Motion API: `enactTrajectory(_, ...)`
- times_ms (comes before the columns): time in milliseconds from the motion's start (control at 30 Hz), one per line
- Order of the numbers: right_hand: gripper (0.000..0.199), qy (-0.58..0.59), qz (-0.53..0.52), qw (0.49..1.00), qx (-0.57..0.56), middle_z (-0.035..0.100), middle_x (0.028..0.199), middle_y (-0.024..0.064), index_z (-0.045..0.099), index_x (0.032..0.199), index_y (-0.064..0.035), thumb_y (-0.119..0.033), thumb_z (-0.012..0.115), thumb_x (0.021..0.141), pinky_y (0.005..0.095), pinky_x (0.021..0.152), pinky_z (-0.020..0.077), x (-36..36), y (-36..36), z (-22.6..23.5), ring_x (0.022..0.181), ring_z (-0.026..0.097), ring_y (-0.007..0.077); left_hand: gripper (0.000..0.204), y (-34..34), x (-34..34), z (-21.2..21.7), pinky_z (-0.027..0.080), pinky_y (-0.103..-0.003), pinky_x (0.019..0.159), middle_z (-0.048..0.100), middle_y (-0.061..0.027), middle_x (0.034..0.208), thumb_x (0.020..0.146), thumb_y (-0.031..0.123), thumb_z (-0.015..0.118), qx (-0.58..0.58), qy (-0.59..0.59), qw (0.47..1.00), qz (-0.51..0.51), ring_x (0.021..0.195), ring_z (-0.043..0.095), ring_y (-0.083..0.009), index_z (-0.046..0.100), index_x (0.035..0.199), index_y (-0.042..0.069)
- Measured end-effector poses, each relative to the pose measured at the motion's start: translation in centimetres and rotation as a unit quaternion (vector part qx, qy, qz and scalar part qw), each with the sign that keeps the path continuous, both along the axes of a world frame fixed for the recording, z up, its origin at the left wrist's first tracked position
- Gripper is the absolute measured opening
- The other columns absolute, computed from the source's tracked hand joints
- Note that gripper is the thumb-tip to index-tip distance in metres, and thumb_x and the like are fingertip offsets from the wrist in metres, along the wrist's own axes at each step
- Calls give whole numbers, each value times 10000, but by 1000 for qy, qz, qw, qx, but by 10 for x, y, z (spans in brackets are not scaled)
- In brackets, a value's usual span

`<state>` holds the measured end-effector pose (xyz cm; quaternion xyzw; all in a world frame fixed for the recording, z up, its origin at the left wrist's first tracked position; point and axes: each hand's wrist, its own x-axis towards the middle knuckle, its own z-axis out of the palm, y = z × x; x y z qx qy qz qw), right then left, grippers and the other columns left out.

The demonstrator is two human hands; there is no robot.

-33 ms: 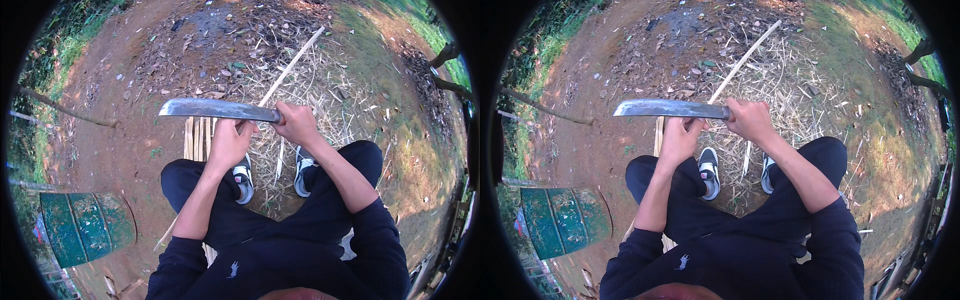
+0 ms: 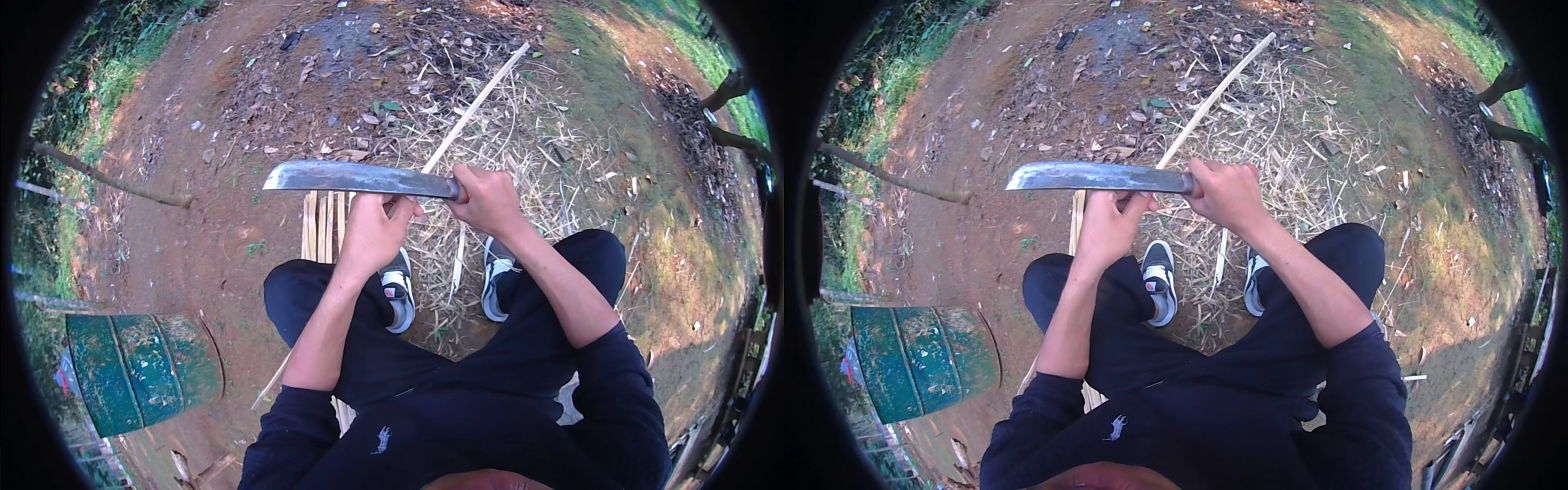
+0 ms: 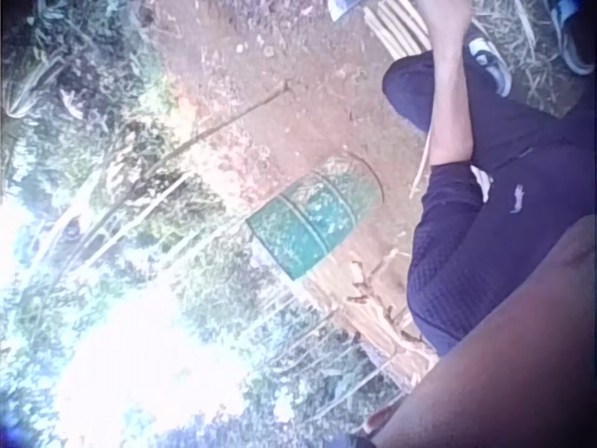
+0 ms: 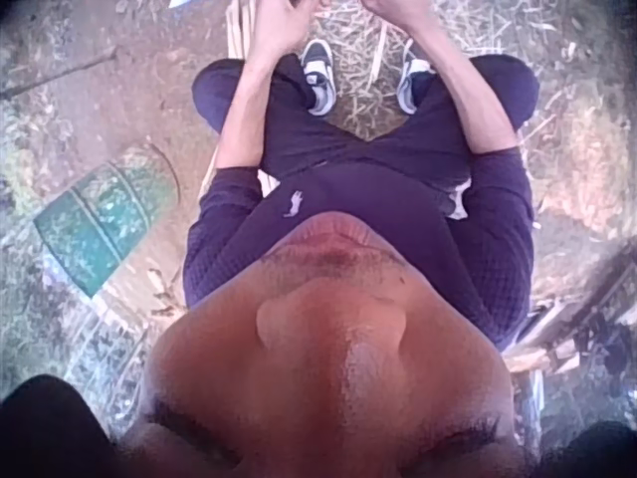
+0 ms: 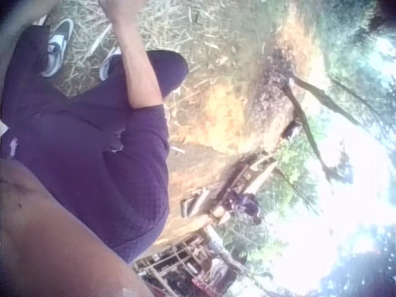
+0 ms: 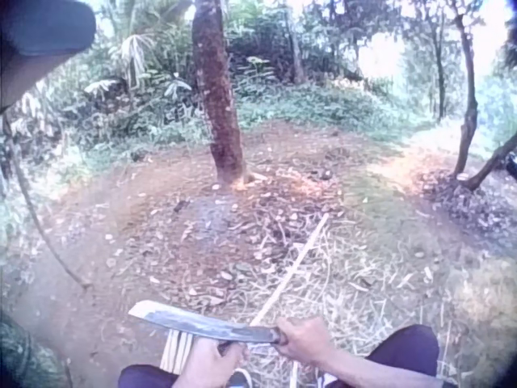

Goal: The person shaves thin strips of wood using a machete while seated on a small wooden bench.

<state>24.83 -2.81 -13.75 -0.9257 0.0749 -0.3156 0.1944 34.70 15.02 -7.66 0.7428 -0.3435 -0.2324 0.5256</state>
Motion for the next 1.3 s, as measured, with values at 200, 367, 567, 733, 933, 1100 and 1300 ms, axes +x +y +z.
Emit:
enactTrajectory(200, 285, 5, -2, 1000, 9, 550, 601, 50, 519, 779, -86, -160, 782, 697, 416, 470, 450, -4, -1, 3, 523, 602, 274, 135, 9, 17, 9, 448, -287, 682, 641, -14, 752, 989, 94, 544, 55, 84, 995, 0, 713, 574, -86, 651, 1004, 12)
enactTrajectory(367, 247, -22, 38, 999, 13, 618, 634, 52, 551, 815, -99, -184, 757, 707, 396, 449, 491, 2, 17, 10, 529, 650, 266, 154, 11, 16, 12, 418, -283, 599, 613, 13, 733, 984, 122, 551, 63, 241, 968, -32, 648, 522, -87, 657, 927, 26)
enactTrajectory(567, 241, -1, 28, 1000, 9, 636, 651, 57, 541, 806, -94, -169, 749, 710, 398, 437, 487, 3, 18, 14, 534, 659, 255, 132, 10, 9, 8, 356, -222, 481, 585, 8, 690, 967, 96, 579, 45, 74, 996, 5, 572, 477, -41, 694, 934, 40)
enactTrajectory(733, 246, -10, 23, 1000, 19, 640, 657, 71, 538, 814, -92, -177, 750, 723, 412, 446, 491, 5, 20, 15, 542, 663, 267, 144, 6, 9, 20, 361, -223, 455, 567, -2, 657, 959, 61, 568, 33, 171, 985, 13, 534, 478, -51, 701, 931, 11)
enactTrajectory(933, 254, -6, 33, 999, 22, 635, 653, 77, 537, 826, -87, -194, 752, 744, 419, 448, 491, 7, 24, 18, 540, 656, 278, 153, 4, 10, 9, 370, -221, 446, 582, -26, 667, 954, 45, 561, -20, 206, 978, 15, 545, 500, -64, 689, 905, -24)
enactTrajectory(1100, 259, -4, 38, 999, 37, 634, 653, 78, 539, 841, -90, -199, 754, 747, 424, 459, 495, 6, 27, 17, 543, 656, 282, 149, 3, 10, 15, 415, -250, 510, 597, -41, 757, 961, 68, 542, 7, 204, 979, 6, 638, 527, -89, 652, 956, -32)
enactTrajectory(1300, 263, 9, 19, 998, 55, 611, 633, 74, 550, 828, -87, -181, 777, 735, 419, 488, 494, 4, 24, 13, 560, 647, 286, 232, 14, 27, 3, 473, -268, 576, 603, -40, 786, 1039, 145, 479, 31, 149, 987, -51, 616, 542, -107, 641, 1009, -19)
